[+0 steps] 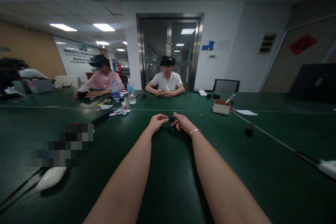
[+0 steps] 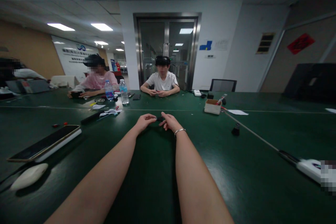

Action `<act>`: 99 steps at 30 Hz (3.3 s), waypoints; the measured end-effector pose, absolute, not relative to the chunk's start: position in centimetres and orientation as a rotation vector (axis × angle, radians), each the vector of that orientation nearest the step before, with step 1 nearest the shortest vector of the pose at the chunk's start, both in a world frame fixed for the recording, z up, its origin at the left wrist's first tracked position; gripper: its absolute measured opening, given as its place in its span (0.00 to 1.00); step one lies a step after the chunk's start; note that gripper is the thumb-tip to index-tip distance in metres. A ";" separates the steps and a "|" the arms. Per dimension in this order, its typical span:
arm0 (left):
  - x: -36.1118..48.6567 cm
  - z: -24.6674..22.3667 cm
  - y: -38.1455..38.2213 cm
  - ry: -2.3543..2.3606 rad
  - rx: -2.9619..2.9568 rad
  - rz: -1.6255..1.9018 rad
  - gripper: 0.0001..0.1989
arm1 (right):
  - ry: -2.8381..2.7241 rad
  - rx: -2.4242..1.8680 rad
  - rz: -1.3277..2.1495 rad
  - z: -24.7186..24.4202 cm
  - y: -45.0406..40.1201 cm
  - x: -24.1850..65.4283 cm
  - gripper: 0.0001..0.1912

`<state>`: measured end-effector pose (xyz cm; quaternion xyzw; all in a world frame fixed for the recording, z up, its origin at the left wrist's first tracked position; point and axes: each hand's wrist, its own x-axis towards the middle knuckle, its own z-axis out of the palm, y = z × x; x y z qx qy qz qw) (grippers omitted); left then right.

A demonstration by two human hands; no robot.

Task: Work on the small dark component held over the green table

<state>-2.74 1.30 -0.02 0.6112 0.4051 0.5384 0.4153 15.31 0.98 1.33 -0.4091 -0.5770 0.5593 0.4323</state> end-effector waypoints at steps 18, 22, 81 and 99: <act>-2.9 -0.3 1.7 1.012 1.504 1.382 0.14 | -1.390 -0.870 1.407 1.5 0.6 15.7 0.34; -2.8 -0.2 1.5 1.008 1.512 1.380 0.14 | -1.370 -0.988 1.425 1.5 0.7 15.4 0.21; -2.4 -1.0 2.1 1.208 1.774 1.197 0.14 | -1.254 -0.860 1.549 0.4 1.3 16.0 0.08; -2.3 -0.3 1.3 1.399 1.875 1.233 0.21 | -1.286 -0.879 1.554 0.8 1.0 15.9 0.10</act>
